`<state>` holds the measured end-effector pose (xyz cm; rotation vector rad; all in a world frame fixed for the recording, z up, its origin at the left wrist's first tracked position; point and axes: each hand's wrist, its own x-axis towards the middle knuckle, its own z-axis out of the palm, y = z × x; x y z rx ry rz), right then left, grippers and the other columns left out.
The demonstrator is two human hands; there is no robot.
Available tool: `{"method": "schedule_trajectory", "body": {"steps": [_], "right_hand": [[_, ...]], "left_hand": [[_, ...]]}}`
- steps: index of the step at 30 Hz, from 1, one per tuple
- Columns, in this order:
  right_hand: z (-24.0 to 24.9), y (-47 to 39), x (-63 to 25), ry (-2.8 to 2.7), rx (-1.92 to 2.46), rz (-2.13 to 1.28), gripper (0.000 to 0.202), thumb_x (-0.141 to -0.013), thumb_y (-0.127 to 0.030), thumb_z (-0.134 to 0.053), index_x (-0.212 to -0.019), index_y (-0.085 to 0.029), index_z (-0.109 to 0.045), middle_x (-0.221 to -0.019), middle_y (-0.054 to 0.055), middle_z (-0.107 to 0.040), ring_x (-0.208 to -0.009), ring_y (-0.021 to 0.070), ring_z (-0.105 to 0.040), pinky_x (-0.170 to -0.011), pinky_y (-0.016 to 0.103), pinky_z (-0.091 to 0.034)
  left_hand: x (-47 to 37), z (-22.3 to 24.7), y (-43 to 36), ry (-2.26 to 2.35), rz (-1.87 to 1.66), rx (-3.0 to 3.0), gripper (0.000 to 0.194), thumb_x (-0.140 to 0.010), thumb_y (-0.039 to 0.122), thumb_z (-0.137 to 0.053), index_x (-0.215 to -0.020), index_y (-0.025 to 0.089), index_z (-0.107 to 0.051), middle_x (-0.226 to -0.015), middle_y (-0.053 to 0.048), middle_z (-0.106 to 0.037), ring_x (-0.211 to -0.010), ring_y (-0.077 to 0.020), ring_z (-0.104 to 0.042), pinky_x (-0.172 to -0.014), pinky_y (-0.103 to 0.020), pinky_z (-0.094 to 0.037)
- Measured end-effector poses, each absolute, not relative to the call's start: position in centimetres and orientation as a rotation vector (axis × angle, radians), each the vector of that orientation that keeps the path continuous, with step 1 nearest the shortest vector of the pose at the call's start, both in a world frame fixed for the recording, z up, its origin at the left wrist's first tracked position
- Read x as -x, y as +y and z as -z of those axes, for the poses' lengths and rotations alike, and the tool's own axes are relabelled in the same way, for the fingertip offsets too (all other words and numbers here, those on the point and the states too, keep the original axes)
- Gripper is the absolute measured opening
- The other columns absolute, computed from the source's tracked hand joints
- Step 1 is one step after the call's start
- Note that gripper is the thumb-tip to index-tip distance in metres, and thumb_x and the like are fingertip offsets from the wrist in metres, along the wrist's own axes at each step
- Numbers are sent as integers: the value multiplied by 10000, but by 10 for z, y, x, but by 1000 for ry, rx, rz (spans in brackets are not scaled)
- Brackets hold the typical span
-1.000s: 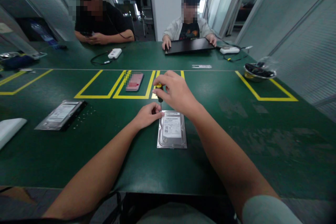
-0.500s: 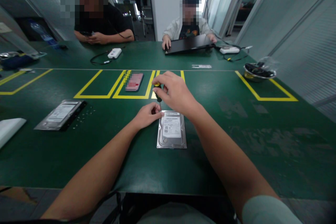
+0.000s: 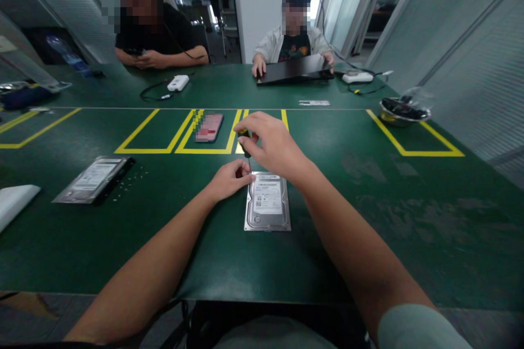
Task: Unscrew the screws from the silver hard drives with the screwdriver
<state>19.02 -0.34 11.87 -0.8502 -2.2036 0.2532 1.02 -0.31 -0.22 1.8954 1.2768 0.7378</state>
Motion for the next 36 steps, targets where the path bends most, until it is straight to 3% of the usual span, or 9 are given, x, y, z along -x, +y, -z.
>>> {"method": "schedule_trajectory", "body": {"steps": [3, 9, 13, 19, 25, 31, 36], "right_hand": [[-118, -3, -190, -2165, 877, -245, 140, -874, -174, -564, -964, -170, -672, -1008, 72, -619, -872, 172, -559, -807, 301, -430], [-116, 0, -191, -2180, 829, -245, 242, -843, -73, -513, -1002, -182, -659, -1040, 58, -667, -992, 189, -579, -940, 341, -413], [-116, 0, -190, -2143, 859, -255, 144, -850, -163, -582, -964, -169, -671, -1022, 79, -626, -929, 188, -576, -845, 324, -448], [-116, 0, -190, -2191, 855, -252, 304, -839, -52, -483, -1057, -175, -657, -1064, 68, -682, -1028, 201, -591, -971, 354, -412], [-114, -2, -189, -2123, 853, -261, 154, -867, -200, -593, -986, -165, -684, -1026, 79, -602, -927, 183, -572, -847, 321, -455], [-114, 0, -189, -2179, 809, -252, 258, -842, -60, -485, -991, -178, -659, -1019, 70, -665, -995, 190, -584, -926, 335, -424], [-112, 2, -189, -2127, 830, -253, 144, -849, -181, -573, -966, -181, -657, -1027, 72, -641, -940, 191, -584, -856, 330, -447]], "left_hand": [[-10, 2, -3, 1265, -734, -1897, 274, -794, 413, -682, -863, 179, -557, -729, 28, -530, -652, -127, -472, -600, -254, -370], [-10, 1, -4, 1282, -728, -1905, 280, -789, 421, -680, -863, 180, -559, -729, 23, -543, -650, -133, -482, -599, -252, -373], [-10, 2, -3, 1272, -737, -1897, 278, -788, 420, -678, -863, 180, -559, -725, 23, -537, -647, -133, -480, -597, -252, -372], [-10, 1, -3, 1280, -741, -1889, 291, -777, 435, -685, -841, 182, -555, -721, 18, -551, -640, -137, -482, -588, -255, -368], [-11, 2, -3, 1269, -740, -1907, 304, -783, 446, -682, -856, 181, -553, -709, 26, -536, -635, -133, -471, -587, -253, -357], [-10, 3, -3, 1288, -726, -1900, 305, -786, 445, -683, -863, 180, -554, -729, 22, -551, -649, -134, -487, -600, -257, -370], [-11, 2, -3, 1282, -728, -1885, 304, -784, 443, -683, -866, 182, -551, -725, 23, -550, -646, -137, -492, -603, -262, -374]]}}
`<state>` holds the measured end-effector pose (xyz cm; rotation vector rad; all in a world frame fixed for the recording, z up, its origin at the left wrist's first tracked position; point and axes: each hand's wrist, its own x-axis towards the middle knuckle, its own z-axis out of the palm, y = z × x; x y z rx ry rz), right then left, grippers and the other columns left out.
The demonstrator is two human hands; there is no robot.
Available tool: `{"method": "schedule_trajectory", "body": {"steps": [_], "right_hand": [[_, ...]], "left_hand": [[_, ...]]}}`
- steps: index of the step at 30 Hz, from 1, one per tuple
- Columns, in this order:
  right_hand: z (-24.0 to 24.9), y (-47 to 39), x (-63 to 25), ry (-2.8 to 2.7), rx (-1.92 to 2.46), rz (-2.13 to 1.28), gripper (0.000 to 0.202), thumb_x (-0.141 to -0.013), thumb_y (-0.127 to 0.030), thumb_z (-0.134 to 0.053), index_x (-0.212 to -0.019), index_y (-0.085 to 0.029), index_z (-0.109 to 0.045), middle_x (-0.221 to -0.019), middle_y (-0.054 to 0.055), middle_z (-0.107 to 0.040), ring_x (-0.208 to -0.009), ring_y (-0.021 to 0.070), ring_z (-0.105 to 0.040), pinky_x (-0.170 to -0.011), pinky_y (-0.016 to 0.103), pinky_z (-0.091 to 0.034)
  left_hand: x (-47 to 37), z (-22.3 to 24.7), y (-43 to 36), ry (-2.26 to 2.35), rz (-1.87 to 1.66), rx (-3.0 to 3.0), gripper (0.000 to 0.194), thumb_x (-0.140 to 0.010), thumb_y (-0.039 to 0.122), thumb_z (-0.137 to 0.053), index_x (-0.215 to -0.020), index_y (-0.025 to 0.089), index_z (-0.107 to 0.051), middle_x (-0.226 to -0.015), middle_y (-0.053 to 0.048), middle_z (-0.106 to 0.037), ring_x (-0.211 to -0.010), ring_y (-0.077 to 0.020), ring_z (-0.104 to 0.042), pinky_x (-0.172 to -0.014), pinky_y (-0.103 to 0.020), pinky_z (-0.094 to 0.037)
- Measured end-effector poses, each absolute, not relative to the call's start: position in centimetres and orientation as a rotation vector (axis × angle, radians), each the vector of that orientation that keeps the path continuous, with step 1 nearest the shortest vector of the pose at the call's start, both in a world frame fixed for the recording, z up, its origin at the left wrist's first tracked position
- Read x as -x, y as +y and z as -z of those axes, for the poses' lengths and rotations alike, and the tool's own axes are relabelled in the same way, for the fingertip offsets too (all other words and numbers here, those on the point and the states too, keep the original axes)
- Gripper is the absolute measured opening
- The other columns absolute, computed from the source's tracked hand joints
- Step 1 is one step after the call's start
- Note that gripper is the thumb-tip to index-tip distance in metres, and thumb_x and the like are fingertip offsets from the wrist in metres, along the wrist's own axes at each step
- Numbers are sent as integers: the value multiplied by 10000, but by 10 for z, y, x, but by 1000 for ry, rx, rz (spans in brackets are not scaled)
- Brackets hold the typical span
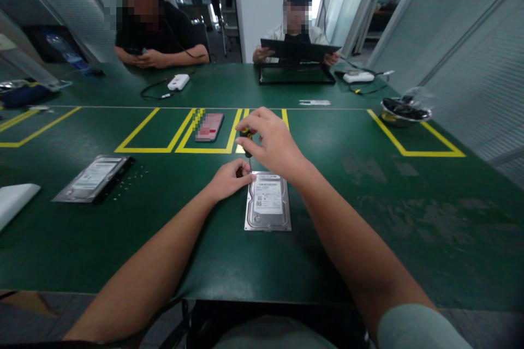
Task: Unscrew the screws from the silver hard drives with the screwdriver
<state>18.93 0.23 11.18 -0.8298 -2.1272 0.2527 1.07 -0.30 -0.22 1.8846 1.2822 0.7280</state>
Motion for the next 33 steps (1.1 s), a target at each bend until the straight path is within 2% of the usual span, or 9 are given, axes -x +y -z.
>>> {"method": "schedule_trajectory", "body": {"steps": [6, 10, 12, 17, 20, 25, 30, 33], "right_hand": [[-113, 3, -190, -2157, 852, -266, 305, -822, -56, -466, -1020, -162, -672, -1065, 71, -712, -1023, 197, -629, -938, 331, -451], [-114, 3, -190, -2171, 827, -261, 357, -801, -26, -443, -1020, -171, -685, -1119, 59, -704, -1107, 198, -611, -987, 338, -440], [-113, 3, -190, -2176, 819, -250, 315, -827, -48, -461, -1005, -176, -687, -1095, 65, -692, -1074, 196, -610, -972, 340, -443], [-114, 0, -191, -2136, 894, -206, 164, -860, -198, -596, -1006, -176, -669, -991, 71, -625, -896, 193, -582, -808, 323, -459], [-113, 0, -191, -2143, 862, -194, 136, -871, -183, -570, -970, -174, -664, -983, 67, -632, -901, 189, -580, -816, 315, -453], [-112, 4, -191, -2145, 785, -223, 233, -833, -70, -508, -991, -147, -661, -1003, 65, -690, -962, 185, -606, -906, 315, -437], [-112, 3, -191, -2138, 820, -210, 108, -855, -189, -587, -935, -168, -656, -930, 54, -634, -864, 180, -576, -788, 303, -435], [-112, 2, -190, -2128, 806, -215, 102, -859, -183, -568, -915, -166, -651, -930, 60, -633, -875, 182, -575, -801, 305, -435]], "left_hand": [[-11, 1, -3, 1302, -725, -1872, 292, -776, 429, -690, -860, 182, -561, -725, 23, -545, -644, -135, -484, -598, -262, -379], [-11, 2, -3, 1301, -727, -1879, 285, -776, 421, -691, -857, 181, -560, -722, 25, -543, -645, -133, -482, -598, -259, -379], [-11, 2, -3, 1299, -725, -1884, 278, -778, 414, -690, -856, 181, -560, -721, 25, -542, -646, -133, -482, -599, -258, -379], [-11, 1, -3, 1289, -731, -1900, 280, -782, 421, -686, -854, 181, -561, -727, 21, -547, -651, -135, -485, -602, -261, -380], [-11, 1, -3, 1277, -736, -1904, 282, -783, 421, -686, -847, 178, -559, -728, 20, -544, -651, -133, -479, -600, -260, -376], [-11, 1, -3, 1271, -727, -1881, 309, -784, 444, -688, -851, 175, -552, -721, 25, -535, -642, -128, -470, -590, -257, -366], [-11, 2, -3, 1254, -735, -1896, 299, -791, 437, -682, -849, 176, -548, -712, 29, -526, -637, -126, -463, -588, -254, -357], [-10, 4, -2, 1247, -749, -1897, 304, -789, 440, -684, -848, 176, -546, -709, 31, -520, -634, -123, -457, -588, -250, -351]]}}
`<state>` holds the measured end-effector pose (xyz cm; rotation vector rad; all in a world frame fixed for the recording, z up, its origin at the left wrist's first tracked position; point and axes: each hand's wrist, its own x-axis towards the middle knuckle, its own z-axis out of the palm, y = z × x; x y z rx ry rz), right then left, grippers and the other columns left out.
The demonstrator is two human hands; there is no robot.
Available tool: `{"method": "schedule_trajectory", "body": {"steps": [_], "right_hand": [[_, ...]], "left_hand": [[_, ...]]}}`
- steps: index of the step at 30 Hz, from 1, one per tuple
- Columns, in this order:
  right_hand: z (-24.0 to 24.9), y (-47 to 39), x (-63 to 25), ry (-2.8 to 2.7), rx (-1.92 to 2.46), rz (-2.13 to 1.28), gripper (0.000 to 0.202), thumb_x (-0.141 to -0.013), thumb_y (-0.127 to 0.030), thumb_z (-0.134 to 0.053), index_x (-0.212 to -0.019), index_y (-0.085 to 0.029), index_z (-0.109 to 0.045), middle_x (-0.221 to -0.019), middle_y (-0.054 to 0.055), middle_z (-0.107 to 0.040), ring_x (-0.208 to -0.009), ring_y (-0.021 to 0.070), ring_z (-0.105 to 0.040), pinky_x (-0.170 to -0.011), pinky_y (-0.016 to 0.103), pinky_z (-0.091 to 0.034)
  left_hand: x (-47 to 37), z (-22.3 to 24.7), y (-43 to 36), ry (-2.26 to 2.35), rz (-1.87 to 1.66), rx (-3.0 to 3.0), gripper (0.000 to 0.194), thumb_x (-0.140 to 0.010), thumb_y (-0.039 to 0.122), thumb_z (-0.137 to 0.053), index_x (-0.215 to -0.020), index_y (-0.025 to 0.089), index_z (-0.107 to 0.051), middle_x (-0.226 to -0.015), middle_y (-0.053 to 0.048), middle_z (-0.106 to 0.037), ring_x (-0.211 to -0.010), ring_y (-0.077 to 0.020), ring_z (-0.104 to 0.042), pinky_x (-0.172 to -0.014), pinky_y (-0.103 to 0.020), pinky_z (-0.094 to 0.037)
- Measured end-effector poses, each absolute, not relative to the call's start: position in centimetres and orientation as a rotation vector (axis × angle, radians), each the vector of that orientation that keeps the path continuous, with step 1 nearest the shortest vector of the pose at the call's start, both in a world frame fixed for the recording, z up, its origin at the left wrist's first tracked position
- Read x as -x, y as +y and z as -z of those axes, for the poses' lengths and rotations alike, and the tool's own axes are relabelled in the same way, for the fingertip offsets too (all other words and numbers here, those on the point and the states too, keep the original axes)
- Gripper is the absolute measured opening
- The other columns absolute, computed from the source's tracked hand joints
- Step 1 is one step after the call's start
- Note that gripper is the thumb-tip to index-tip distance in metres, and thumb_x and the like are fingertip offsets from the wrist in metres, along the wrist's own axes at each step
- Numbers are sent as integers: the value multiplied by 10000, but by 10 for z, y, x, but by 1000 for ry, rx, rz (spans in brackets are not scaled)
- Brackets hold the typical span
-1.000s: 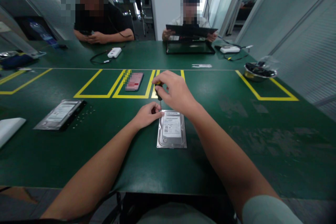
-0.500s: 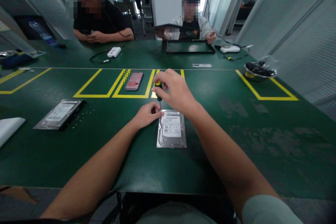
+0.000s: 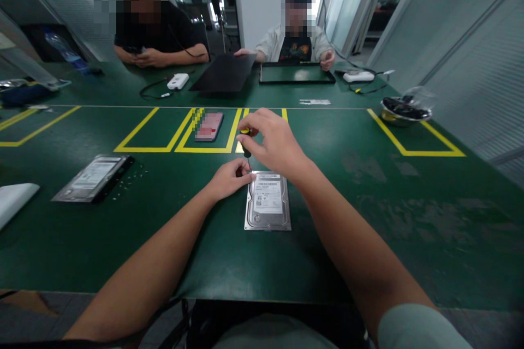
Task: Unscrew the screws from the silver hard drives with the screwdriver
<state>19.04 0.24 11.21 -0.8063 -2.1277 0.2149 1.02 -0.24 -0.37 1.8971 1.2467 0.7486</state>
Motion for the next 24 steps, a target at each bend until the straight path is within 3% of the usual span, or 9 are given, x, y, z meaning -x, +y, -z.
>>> {"method": "schedule_trajectory", "body": {"steps": [4, 10, 17, 24], "right_hand": [[-112, 3, -190, -2135, 755, -249, 176, -839, -99, -513, -934, -157, -649, -951, 58, -681, -907, 175, -598, -858, 305, -429], [-114, 2, -191, -2145, 801, -201, 100, -856, -195, -594, -915, -153, -664, -892, 55, -637, -850, 178, -569, -777, 301, -419], [-112, 4, -191, -2152, 768, -208, 173, -860, -139, -517, -943, -141, -669, -930, 69, -694, -865, 176, -602, -832, 306, -429], [-113, 3, -191, -2158, 774, -201, 134, -852, -166, -561, -939, -154, -663, -929, 63, -675, -860, 179, -591, -828, 315, -427]], "left_hand": [[-10, 4, -2, 1251, -745, -1893, 311, -791, 448, -685, -844, 175, -546, -706, 34, -509, -634, -120, -450, -585, -247, -347], [-10, 3, -2, 1267, -731, -1881, 308, -786, 443, -689, -858, 175, -555, -705, 35, -515, -633, -123, -458, -587, -252, -355], [-9, 5, -1, 1280, -719, -1883, 323, -787, 460, -690, -870, 174, -565, -713, 32, -526, -637, -124, -468, -592, -253, -360], [-9, 4, -1, 1285, -722, -1911, 309, -791, 452, -687, -852, 176, -560, -716, 30, -520, -643, -126, -464, -594, -254, -357]]}}
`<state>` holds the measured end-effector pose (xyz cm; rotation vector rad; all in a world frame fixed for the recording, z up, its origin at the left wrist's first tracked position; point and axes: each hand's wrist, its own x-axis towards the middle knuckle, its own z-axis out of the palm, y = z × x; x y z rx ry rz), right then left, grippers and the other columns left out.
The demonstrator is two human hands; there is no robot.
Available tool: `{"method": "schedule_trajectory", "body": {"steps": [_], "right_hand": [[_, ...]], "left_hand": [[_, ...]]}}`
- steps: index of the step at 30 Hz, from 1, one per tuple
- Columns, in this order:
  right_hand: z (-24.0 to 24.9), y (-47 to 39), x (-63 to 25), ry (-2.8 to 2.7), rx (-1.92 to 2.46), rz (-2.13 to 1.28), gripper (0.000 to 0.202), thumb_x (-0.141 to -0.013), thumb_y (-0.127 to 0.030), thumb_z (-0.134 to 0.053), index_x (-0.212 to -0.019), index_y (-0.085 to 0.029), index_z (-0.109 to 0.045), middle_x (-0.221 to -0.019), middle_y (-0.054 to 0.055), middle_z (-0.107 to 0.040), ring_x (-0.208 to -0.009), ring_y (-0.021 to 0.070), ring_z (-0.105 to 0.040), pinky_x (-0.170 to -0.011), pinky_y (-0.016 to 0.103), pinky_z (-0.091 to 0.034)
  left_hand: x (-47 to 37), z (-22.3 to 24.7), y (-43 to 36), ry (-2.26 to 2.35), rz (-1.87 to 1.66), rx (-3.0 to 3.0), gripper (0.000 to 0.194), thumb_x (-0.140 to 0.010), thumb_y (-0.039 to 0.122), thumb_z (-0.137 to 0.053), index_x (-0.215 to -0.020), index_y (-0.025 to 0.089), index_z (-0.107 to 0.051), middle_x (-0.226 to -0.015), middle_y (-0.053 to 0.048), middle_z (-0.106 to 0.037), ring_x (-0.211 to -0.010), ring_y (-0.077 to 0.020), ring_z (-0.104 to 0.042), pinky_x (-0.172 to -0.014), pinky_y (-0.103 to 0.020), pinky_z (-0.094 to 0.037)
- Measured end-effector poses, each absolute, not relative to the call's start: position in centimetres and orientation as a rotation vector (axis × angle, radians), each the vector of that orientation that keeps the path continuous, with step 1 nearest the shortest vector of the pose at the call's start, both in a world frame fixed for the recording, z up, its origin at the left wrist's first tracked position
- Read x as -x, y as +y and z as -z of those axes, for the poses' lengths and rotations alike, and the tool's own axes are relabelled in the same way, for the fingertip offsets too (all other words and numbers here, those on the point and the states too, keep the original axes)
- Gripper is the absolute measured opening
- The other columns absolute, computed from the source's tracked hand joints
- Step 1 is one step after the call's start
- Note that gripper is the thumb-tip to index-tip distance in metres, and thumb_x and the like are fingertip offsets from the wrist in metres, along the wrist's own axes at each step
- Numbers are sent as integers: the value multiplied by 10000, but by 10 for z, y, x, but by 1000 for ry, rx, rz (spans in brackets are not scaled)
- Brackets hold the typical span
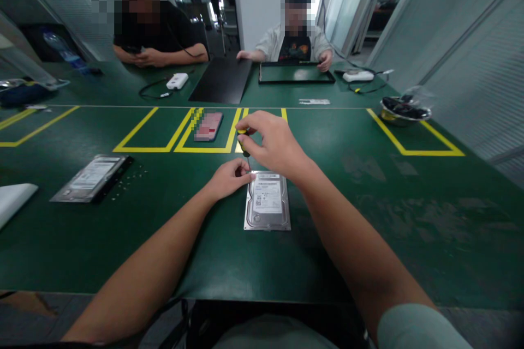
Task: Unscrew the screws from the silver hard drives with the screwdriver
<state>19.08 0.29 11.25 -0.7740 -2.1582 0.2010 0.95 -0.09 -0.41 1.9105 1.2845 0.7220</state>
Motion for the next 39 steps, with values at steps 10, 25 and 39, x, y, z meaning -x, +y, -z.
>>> {"method": "schedule_trajectory", "body": {"steps": [10, 25, 39], "right_hand": [[-114, 3, -192, -2163, 762, -221, 154, -836, -118, -544, -930, -147, -663, -909, 60, -660, -850, 173, -580, -824, 310, -421], [-111, 3, -191, -2186, 817, -221, 194, -842, -149, -551, -1017, -168, -633, -985, 70, -666, -902, 188, -582, -852, 321, -429], [-112, 2, -191, -2138, 817, -273, 153, -866, -178, -592, -980, -171, -695, -999, 72, -614, -918, 179, -570, -850, 325, -444]], "left_hand": [[-10, 3, -2, 1290, -712, -1906, 289, -792, 432, -688, -850, 180, -558, -714, 34, -519, -643, -124, -464, -599, -253, -358], [-10, 4, -2, 1279, -726, -1905, 318, -784, 461, -683, -860, 177, -562, -708, 27, -531, -633, -128, -472, -585, -253, -366], [-10, 2, -2, 1261, -727, -1909, 309, -790, 454, -681, -857, 179, -557, -715, 27, -523, -638, -130, -465, -589, -252, -354]]}}
